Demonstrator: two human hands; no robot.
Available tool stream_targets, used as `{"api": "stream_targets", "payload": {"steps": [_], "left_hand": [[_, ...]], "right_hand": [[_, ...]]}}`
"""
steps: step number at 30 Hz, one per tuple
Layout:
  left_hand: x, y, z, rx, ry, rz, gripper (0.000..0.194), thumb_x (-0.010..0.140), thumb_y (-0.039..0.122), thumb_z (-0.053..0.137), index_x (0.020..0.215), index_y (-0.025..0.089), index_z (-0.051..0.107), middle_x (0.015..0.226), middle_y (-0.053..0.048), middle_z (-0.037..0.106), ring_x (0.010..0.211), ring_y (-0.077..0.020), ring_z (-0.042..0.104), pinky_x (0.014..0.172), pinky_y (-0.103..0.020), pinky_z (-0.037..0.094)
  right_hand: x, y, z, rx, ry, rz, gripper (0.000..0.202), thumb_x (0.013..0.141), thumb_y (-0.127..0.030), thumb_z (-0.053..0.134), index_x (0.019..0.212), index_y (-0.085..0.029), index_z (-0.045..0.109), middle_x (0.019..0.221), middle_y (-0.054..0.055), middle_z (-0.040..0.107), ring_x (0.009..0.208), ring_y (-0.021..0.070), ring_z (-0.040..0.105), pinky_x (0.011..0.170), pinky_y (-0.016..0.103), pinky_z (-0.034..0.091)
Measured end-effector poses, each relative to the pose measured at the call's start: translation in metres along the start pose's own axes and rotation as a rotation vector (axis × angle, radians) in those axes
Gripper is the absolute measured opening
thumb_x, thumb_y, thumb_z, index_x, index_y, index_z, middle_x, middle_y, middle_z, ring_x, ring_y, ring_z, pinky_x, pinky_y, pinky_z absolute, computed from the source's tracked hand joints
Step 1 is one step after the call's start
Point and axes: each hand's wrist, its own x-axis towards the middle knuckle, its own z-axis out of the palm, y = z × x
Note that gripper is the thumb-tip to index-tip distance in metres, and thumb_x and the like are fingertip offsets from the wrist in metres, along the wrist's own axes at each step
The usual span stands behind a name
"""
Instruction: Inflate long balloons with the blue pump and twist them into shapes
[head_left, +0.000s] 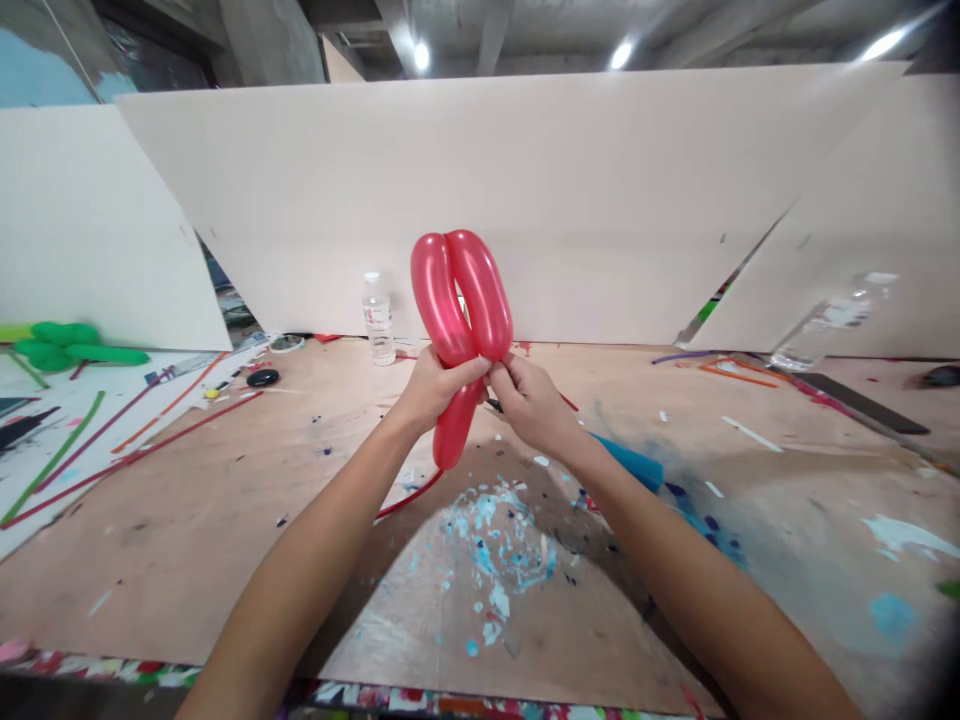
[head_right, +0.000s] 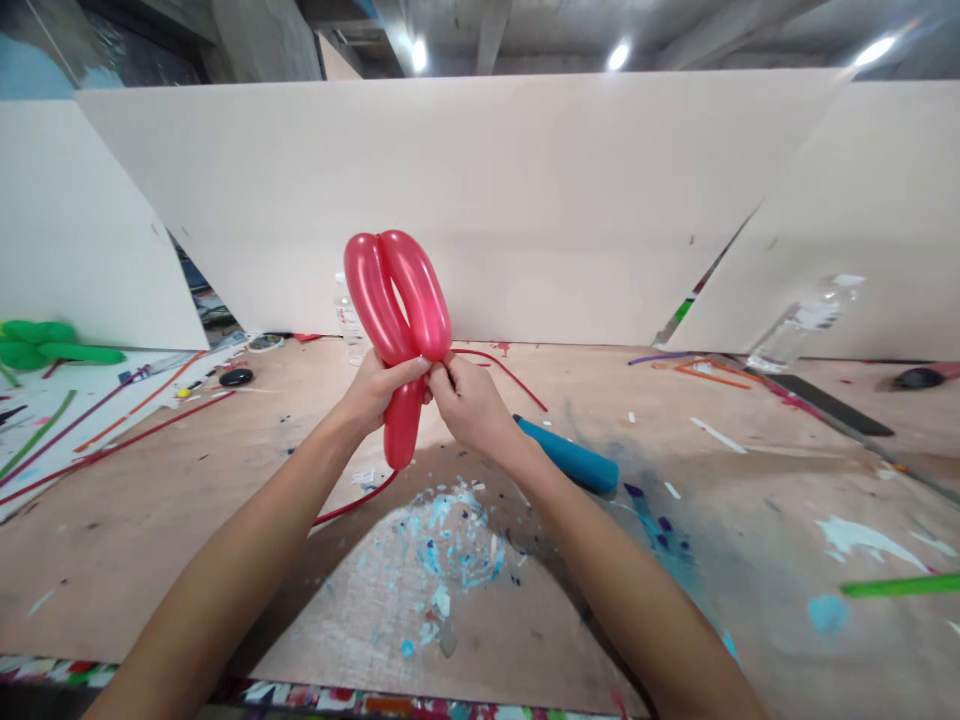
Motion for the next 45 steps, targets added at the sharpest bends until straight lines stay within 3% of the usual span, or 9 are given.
{"api": "stream_targets", "payload": {"steps": [5,10,13,18,22,24,33,40,45], "left_hand": [[0.004,-0.001,-0.001,0.312,0.182,0.073,0.014,0.072,0.024,0.066,0.07,0.013,0.057,0.058,0.001,0.055,0.052,-0.0123,0.056,0.05,-0.024,0.048],[0.003,0.003,-0.019,0.48,0.022,-0.184,0.009,0.071,0.018,0.06,0.079,0.013,0.06,0.059,-0.002,0.058,0.049,-0.0154,0.058,0.047,-0.027,0.047],[0.002,0.007,-0.025,0.445,-0.047,-0.293,0.008,0.072,0.017,0.061,0.079,0.013,0.061,0.059,-0.004,0.06,0.05,-0.0162,0.059,0.047,-0.027,0.047],[0.002,0.01,-0.02,-0.009,-0.064,-0.359,0.018,0.071,0.018,0.07,0.087,0.012,0.063,0.075,-0.005,0.065,0.058,-0.0138,0.062,0.056,-0.028,0.053],[0.003,0.007,-0.019,-0.314,-0.049,-0.453,0.016,0.075,0.02,0.067,0.086,0.01,0.063,0.069,-0.004,0.063,0.059,-0.0123,0.062,0.057,-0.025,0.054],[0.004,0.004,-0.018,-0.37,-0.018,-0.5,0.015,0.076,0.02,0.064,0.085,0.009,0.063,0.065,-0.004,0.062,0.056,-0.0123,0.061,0.055,-0.025,0.054],[0.004,-0.009,-0.012,-0.23,-0.015,-0.419,0.018,0.074,0.025,0.067,0.084,0.011,0.064,0.063,-0.003,0.063,0.053,-0.013,0.059,0.052,-0.025,0.052],[-0.001,0.002,0.0,-0.164,-0.041,-0.346,0.024,0.076,0.031,0.067,0.087,0.011,0.061,0.062,-0.003,0.06,0.056,-0.0146,0.059,0.049,-0.024,0.049],[-0.004,0.003,0.008,-0.258,-0.097,-0.413,0.026,0.077,0.035,0.067,0.088,0.012,0.062,0.063,-0.002,0.059,0.055,-0.0123,0.057,0.05,-0.023,0.049]], "right_hand": [[-0.002,0.006,0.004,-0.247,0.085,-0.128,0.02,0.091,-0.024,0.046,0.072,-0.02,0.046,0.064,-0.001,0.048,0.058,0.0135,0.044,0.056,0.028,0.033],[-0.003,0.02,-0.008,-0.532,0.183,-0.515,0.019,0.081,-0.004,0.047,0.08,-0.021,0.054,0.092,0.007,0.058,0.088,0.0218,0.052,0.078,0.036,0.042],[0.0,0.023,-0.017,-0.484,0.203,-0.581,0.026,0.078,0.0,0.047,0.085,-0.023,0.055,0.1,0.006,0.059,0.095,0.0218,0.053,0.084,0.039,0.044],[0.005,0.022,-0.016,-0.161,0.429,-0.224,0.014,0.077,-0.01,0.052,0.086,-0.021,0.053,0.081,0.003,0.055,0.074,0.0178,0.053,0.067,0.034,0.045],[0.008,0.021,-0.005,0.29,0.061,0.091,0.011,0.08,-0.027,0.06,0.088,-0.02,0.062,0.081,0.003,0.062,0.071,0.0151,0.056,0.067,0.031,0.046],[0.008,0.018,0.001,0.469,-0.068,0.131,0.016,0.079,-0.032,0.063,0.088,-0.019,0.066,0.084,0.003,0.064,0.075,0.0155,0.058,0.07,0.031,0.047],[0.004,0.024,0.015,0.739,-0.024,0.364,0.029,0.072,-0.039,0.072,0.093,-0.019,0.069,0.068,-0.002,0.059,0.053,0.008,0.042,0.05,0.025,0.03],[0.004,0.02,0.017,0.894,0.002,0.345,0.024,0.071,-0.038,0.075,0.086,-0.02,0.07,0.063,-0.002,0.057,0.054,0.0102,0.048,0.052,0.027,0.04],[0.004,0.019,0.006,0.914,-0.025,0.335,0.02,0.07,-0.035,0.076,0.077,-0.018,0.067,0.061,-0.002,0.058,0.05,0.0101,0.05,0.047,0.026,0.042]]}}
